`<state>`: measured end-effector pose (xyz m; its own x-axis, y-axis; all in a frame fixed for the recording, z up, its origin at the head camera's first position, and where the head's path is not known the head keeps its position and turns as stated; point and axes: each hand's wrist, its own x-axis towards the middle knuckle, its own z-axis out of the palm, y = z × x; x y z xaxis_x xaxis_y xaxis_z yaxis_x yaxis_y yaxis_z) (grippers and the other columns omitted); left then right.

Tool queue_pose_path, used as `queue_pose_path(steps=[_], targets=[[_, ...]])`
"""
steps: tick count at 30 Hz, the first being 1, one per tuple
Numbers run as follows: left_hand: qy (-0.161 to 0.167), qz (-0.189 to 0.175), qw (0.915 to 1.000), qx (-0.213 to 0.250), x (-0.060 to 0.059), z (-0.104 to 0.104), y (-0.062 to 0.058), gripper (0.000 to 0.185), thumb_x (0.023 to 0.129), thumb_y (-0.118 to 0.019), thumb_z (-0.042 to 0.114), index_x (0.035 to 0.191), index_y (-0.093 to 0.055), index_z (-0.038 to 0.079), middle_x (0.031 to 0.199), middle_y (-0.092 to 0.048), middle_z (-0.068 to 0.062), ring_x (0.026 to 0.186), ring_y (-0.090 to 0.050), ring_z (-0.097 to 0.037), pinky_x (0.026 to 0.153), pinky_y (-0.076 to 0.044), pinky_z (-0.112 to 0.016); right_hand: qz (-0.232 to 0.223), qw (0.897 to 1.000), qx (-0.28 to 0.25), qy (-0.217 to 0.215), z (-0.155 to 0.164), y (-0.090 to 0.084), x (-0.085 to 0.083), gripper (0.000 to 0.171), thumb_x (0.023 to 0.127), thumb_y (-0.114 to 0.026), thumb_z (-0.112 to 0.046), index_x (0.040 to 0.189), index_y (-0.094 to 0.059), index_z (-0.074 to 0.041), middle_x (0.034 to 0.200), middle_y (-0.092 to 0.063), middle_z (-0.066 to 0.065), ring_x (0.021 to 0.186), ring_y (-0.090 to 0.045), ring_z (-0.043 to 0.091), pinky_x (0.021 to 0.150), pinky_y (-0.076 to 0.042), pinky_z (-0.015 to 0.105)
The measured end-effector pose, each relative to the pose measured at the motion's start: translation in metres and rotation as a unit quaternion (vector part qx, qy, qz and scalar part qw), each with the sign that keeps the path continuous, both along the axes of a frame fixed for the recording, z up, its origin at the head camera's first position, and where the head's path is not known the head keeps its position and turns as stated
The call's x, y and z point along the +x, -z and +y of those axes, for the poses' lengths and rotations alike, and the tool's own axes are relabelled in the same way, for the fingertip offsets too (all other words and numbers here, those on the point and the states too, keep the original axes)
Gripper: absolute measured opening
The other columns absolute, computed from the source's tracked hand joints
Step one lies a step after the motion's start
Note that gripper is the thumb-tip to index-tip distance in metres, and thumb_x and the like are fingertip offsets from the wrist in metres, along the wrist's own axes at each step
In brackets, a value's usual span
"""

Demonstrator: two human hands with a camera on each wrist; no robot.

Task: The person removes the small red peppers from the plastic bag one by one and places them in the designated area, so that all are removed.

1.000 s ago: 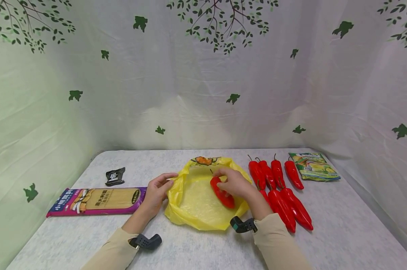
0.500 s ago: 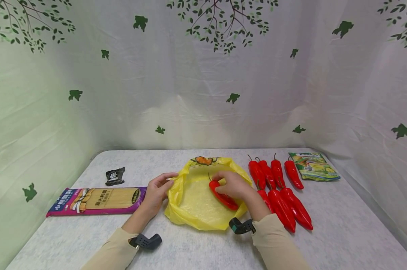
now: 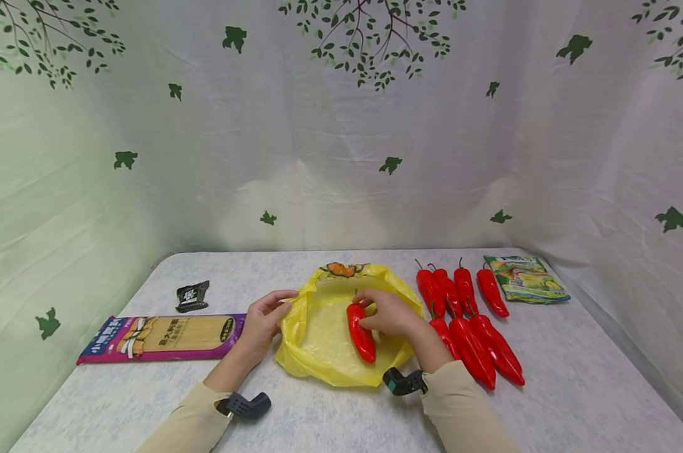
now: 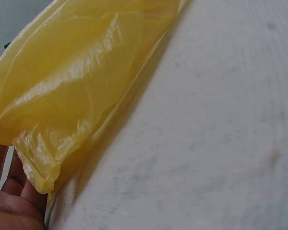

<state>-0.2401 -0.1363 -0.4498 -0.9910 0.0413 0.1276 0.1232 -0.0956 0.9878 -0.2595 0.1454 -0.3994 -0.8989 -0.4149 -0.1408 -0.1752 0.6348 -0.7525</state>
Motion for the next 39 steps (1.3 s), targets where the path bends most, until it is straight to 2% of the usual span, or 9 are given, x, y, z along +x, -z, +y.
queue_pose_path(steps=[10,19,26,32,39], targets=[[0.003,0.002,1.0,-0.002,-0.001,0.0,0.0,0.03,0.099,-0.058,0.009,0.127,-0.063,-0.002,0.098,-0.065,-0.002,0.083,-0.066,-0.01,0.067,-0.059,-0.024,-0.015,1.0,-0.004,-0.004,-0.003,0.0,0.005,0.042,0.086,-0.077,-0.013,0.124,-0.061,-0.018,0.128,-0.062,0.011,0.086,-0.061,0.022,0.07,-0.059,0.033],[0.004,0.006,1.0,0.0,0.001,0.002,-0.001,0.03,0.099,-0.057,0.007,0.127,-0.062,-0.003,0.098,-0.065,-0.002,0.084,-0.065,-0.01,0.068,-0.059,-0.023,-0.01,1.0,0.023,-0.013,-0.006,0.002,0.009,0.051,0.084,-0.08,-0.015,0.129,-0.059,-0.023,0.125,-0.061,0.008,0.095,-0.063,0.022,0.075,-0.061,0.034],[0.005,0.003,1.0,-0.006,0.0,0.001,0.0,0.03,0.099,-0.057,0.009,0.127,-0.062,-0.003,0.102,-0.065,-0.004,0.084,-0.066,-0.01,0.068,-0.059,-0.024,-0.009,0.999,0.033,-0.017,-0.009,0.001,0.011,0.053,0.083,-0.08,-0.014,0.131,-0.06,-0.022,0.122,-0.062,0.006,0.093,-0.062,0.021,0.076,-0.061,0.034],[0.005,0.004,0.9999,-0.008,0.0,-0.001,0.001,0.03,0.099,-0.058,0.01,0.127,-0.063,-0.001,0.099,-0.065,-0.003,0.082,-0.065,-0.01,0.066,-0.058,-0.024,-0.005,0.999,0.039,-0.03,-0.013,-0.001,0.014,0.053,0.082,-0.081,-0.011,0.129,-0.058,-0.019,0.121,-0.062,0.006,0.095,-0.062,0.02,0.078,-0.061,0.035],[0.006,0.001,0.9999,-0.009,-0.001,-0.002,0.002,0.032,0.099,-0.058,0.011,0.127,-0.062,-0.003,0.097,-0.065,-0.002,0.082,-0.065,-0.01,0.066,-0.058,-0.023,-0.018,0.999,0.045,-0.024,-0.016,-0.004,0.018,0.054,0.081,-0.08,-0.009,0.127,-0.054,-0.02,0.123,-0.062,0.007,0.1,-0.061,0.021,0.083,-0.061,0.038]])
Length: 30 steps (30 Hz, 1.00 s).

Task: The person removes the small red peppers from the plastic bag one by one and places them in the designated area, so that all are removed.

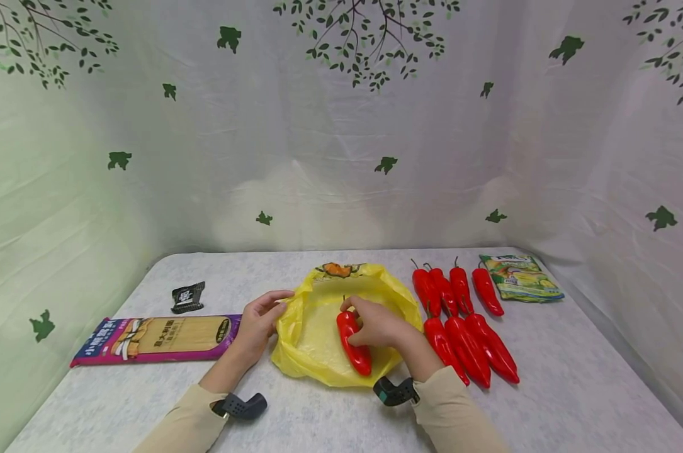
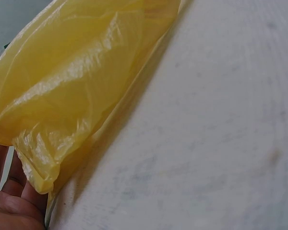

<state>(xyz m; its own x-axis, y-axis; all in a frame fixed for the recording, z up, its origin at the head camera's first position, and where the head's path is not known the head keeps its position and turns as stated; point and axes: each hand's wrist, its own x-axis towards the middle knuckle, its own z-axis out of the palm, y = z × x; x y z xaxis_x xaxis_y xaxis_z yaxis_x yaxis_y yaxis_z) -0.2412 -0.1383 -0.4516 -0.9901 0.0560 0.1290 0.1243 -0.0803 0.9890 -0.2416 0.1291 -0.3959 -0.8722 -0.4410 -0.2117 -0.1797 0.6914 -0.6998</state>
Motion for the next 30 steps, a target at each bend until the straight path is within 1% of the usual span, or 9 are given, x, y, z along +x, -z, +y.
queue_pose_path(steps=[8,12,15,18,21,25,30], targets=[[-0.005,-0.008,1.0,-0.004,0.0,0.0,0.0,0.031,0.099,-0.059,0.011,0.127,-0.062,-0.002,0.099,-0.065,-0.002,0.083,-0.065,-0.011,0.068,-0.058,-0.024,0.019,1.0,-0.015,-0.009,0.0,-0.002,0.0,0.051,0.082,-0.077,-0.004,0.125,-0.054,-0.017,0.121,-0.061,0.007,0.097,-0.06,0.021,0.081,-0.061,0.038],[-0.003,-0.005,1.0,-0.002,0.0,0.0,0.0,0.031,0.099,-0.059,0.011,0.127,-0.062,-0.002,0.099,-0.065,-0.002,0.082,-0.065,-0.011,0.067,-0.058,-0.023,0.036,0.999,-0.024,-0.016,0.002,-0.002,-0.001,0.051,0.083,-0.076,-0.005,0.126,-0.054,-0.018,0.121,-0.061,0.006,0.1,-0.059,0.021,0.082,-0.06,0.037],[0.0,-0.001,1.0,-0.001,-0.001,0.0,0.0,0.032,0.099,-0.058,0.01,0.128,-0.062,-0.003,0.098,-0.065,-0.002,0.082,-0.064,-0.01,0.067,-0.058,-0.023,0.047,0.998,-0.037,-0.022,0.004,-0.004,-0.002,0.051,0.084,-0.076,-0.007,0.129,-0.053,-0.019,0.125,-0.06,0.005,0.105,-0.058,0.022,0.083,-0.06,0.036],[0.0,0.001,1.0,-0.002,-0.001,0.0,0.0,0.032,0.099,-0.058,0.011,0.128,-0.061,-0.003,0.097,-0.066,-0.001,0.082,-0.065,-0.01,0.067,-0.058,-0.023,0.057,0.995,-0.066,-0.039,0.009,-0.011,-0.001,0.051,0.087,-0.073,-0.008,0.132,-0.051,-0.017,0.129,-0.058,0.007,0.109,-0.058,0.025,0.081,-0.06,0.036],[0.002,0.003,1.0,-0.002,-0.001,0.0,0.0,0.032,0.099,-0.058,0.011,0.128,-0.061,-0.004,0.096,-0.066,-0.001,0.081,-0.065,-0.01,0.066,-0.058,-0.023,0.068,0.992,-0.094,-0.054,0.014,-0.02,0.001,0.05,0.089,-0.07,-0.008,0.135,-0.049,-0.015,0.131,-0.056,0.01,0.111,-0.056,0.028,0.077,-0.061,0.034],[0.005,0.003,1.0,-0.005,-0.002,0.0,0.0,0.032,0.099,-0.058,0.01,0.128,-0.061,-0.003,0.096,-0.066,-0.001,0.08,-0.064,-0.01,0.064,-0.057,-0.023,0.077,0.99,-0.11,-0.05,0.021,-0.033,0.003,0.051,0.09,-0.069,-0.008,0.136,-0.051,-0.019,0.131,-0.056,0.007,0.112,-0.055,0.028,0.072,-0.061,0.033],[0.001,-0.002,1.0,-0.006,-0.001,-0.001,0.0,0.031,0.099,-0.057,0.01,0.128,-0.061,-0.002,0.096,-0.065,-0.001,0.079,-0.063,-0.01,0.064,-0.057,-0.022,0.078,0.99,-0.117,-0.031,0.031,-0.046,0.006,0.055,0.089,-0.071,-0.008,0.137,-0.05,-0.024,0.133,-0.055,0.004,0.116,-0.054,0.029,0.078,-0.061,0.036]])
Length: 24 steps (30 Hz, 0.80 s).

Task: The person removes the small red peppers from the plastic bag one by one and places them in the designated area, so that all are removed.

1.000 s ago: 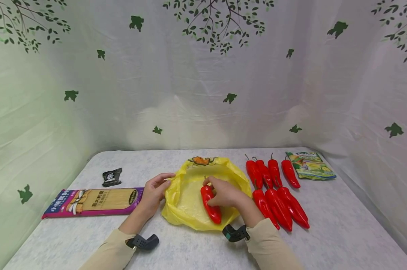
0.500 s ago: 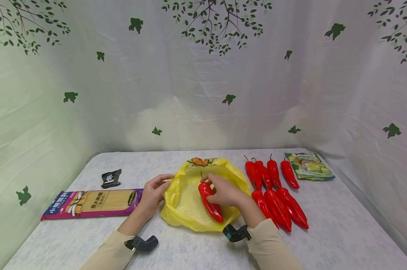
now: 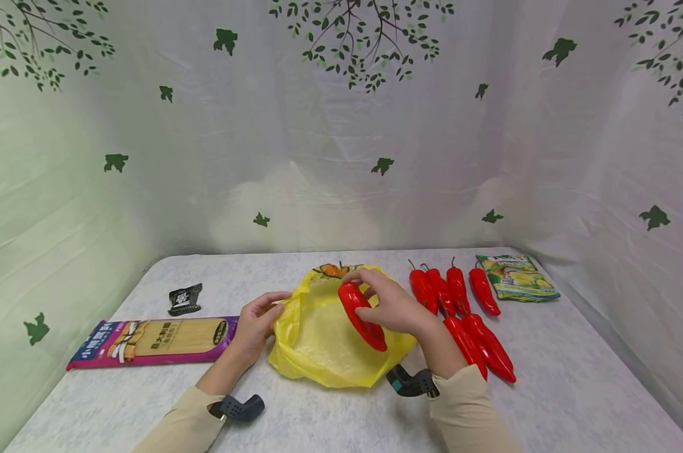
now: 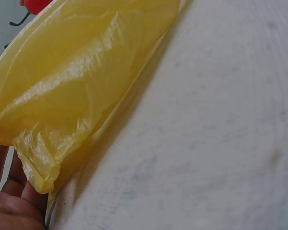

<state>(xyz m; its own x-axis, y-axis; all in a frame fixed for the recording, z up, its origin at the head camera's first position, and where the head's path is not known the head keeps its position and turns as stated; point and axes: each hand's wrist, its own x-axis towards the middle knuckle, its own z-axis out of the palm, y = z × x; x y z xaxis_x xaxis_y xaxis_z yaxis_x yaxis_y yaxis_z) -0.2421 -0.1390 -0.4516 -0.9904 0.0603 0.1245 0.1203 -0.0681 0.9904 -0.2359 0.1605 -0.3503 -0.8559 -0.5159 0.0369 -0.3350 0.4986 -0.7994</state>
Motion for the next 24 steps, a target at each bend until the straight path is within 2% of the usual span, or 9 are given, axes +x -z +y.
queue_pose_path(steps=[5,9,18,24], targets=[[0.0,0.0,1.0,0.001,0.0,0.0,0.0,0.031,0.099,-0.057,0.011,0.128,-0.061,-0.003,0.096,-0.065,-0.002,0.079,-0.063,-0.01,0.064,-0.057,-0.022,-0.002,1.0,-0.006,0.026,0.014,-0.009,0.001,0.061,0.086,-0.075,-0.011,0.139,-0.048,-0.026,0.139,-0.053,0.005,0.122,-0.053,0.031,0.082,-0.061,0.039],[0.0,0.004,1.0,0.005,0.001,0.001,0.001,0.032,0.099,-0.058,0.011,0.128,-0.061,-0.003,0.096,-0.066,-0.001,0.08,-0.064,-0.01,0.064,-0.057,-0.023,0.004,0.999,-0.011,0.039,0.026,-0.015,0.0,0.062,0.086,-0.076,-0.012,0.139,-0.047,-0.026,0.14,-0.053,0.006,0.122,-0.054,0.033,0.081,-0.061,0.039],[-0.001,-0.003,1.0,0.005,0.002,0.0,0.002,0.029,0.101,-0.056,0.01,0.127,-0.062,0.001,0.098,-0.066,-0.002,0.08,-0.063,-0.01,0.064,-0.056,-0.022,0.008,0.998,-0.013,0.066,0.056,-0.025,0.001,0.057,0.092,-0.069,-0.01,0.141,-0.046,-0.027,0.142,-0.051,0.01,0.124,-0.052,0.034,0.081,-0.061,0.038],[0.004,0.003,1.0,0.007,0.0,-0.001,0.001,0.031,0.1,-0.057,0.012,0.128,-0.062,-0.001,0.098,-0.066,-0.001,0.08,-0.064,-0.01,0.064,-0.056,-0.022,0.027,0.996,-0.001,0.088,0.079,-0.03,0.002,0.053,0.094,-0.066,-0.01,0.14,-0.047,-0.027,0.14,-0.05,0.012,0.123,-0.048,0.035,0.079,-0.06,0.037]])
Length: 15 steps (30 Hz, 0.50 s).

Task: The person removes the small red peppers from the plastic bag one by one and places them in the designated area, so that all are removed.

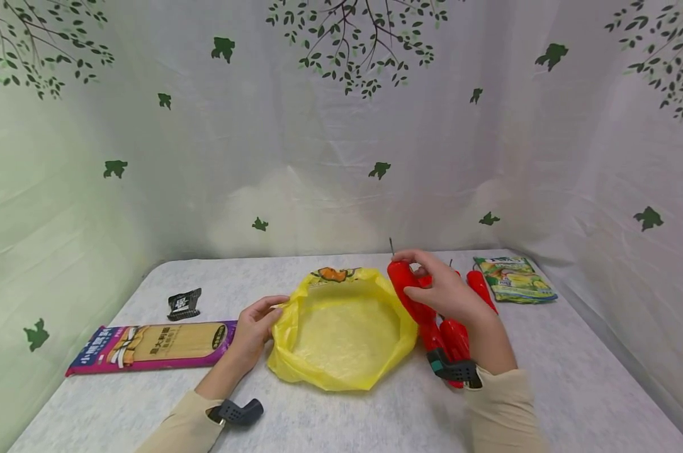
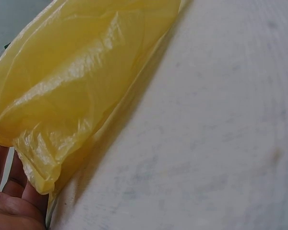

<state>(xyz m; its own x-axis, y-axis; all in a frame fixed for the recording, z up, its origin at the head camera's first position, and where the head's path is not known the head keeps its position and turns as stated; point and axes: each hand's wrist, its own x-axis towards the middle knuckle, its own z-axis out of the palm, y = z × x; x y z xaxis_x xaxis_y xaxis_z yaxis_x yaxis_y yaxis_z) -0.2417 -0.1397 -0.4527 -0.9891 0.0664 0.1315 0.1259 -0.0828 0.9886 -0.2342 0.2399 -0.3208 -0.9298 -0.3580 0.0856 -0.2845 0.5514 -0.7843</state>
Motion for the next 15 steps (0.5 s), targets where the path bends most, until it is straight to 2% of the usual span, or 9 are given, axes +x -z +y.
queue_pose_path(steps=[11,15], targets=[[-0.001,0.008,1.0,-0.006,0.001,0.0,0.002,0.031,0.101,-0.056,0.011,0.127,-0.061,-0.003,0.096,-0.066,-0.001,0.079,-0.064,-0.009,0.064,-0.056,-0.022,-0.004,0.999,0.01,0.031,0.033,0.005,-0.003,0.053,0.095,-0.063,-0.007,0.143,-0.045,-0.021,0.141,-0.05,0.015,0.121,-0.049,0.037,0.08,-0.06,0.037],[-0.001,0.01,0.9999,-0.004,0.001,0.001,0.002,0.03,0.1,-0.057,0.012,0.127,-0.062,-0.001,0.096,-0.066,-0.002,0.079,-0.063,-0.009,0.064,-0.056,-0.022,-0.01,0.998,0.019,0.054,0.043,0.007,-0.005,0.053,0.095,-0.063,-0.008,0.143,-0.044,-0.023,0.139,-0.049,0.018,0.119,-0.051,0.038,0.068,-0.06,0.035]])
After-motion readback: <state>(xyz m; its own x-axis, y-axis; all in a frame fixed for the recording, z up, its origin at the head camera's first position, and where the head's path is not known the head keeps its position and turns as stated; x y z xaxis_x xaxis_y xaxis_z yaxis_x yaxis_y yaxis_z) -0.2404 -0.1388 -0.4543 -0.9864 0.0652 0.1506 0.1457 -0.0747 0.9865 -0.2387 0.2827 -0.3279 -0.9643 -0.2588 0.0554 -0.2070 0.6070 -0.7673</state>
